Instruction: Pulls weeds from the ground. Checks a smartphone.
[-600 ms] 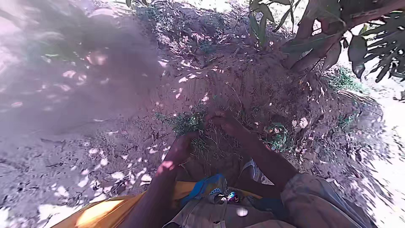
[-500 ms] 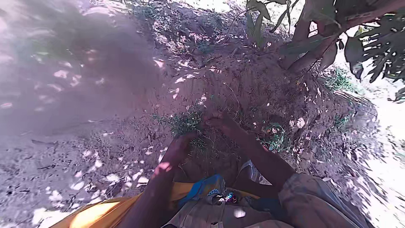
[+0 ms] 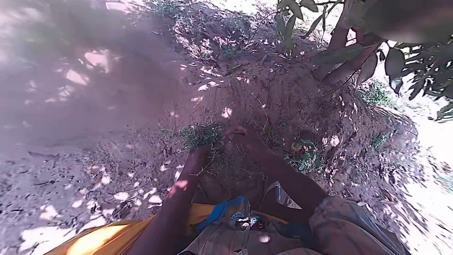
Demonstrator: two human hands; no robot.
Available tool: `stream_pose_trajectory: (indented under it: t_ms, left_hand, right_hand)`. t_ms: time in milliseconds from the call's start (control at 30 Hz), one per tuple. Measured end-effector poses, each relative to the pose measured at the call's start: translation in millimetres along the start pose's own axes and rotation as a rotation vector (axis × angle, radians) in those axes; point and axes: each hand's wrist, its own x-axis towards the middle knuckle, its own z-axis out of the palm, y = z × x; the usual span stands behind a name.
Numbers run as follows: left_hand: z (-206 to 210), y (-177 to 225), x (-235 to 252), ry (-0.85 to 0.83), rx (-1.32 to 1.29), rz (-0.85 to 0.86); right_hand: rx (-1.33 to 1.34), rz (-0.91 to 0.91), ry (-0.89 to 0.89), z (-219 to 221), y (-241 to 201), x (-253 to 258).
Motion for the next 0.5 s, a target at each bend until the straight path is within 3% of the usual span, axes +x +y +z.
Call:
stream_pose_trajectory:
  t_ms: [300,500]
  left_hand:
    - [-0.1,2.4,0.8,-0.08,-0.041,-0.016]
    - [-6.4,-1.8,6.7,-0.331,-0.037,-0.029]
  right_hand:
    - [-0.083,0.06,-0.007,-2.6,-12.6,-1.1]
    - [-0.086,0.046,-0.013,-0.8,-17.8,-3.7]
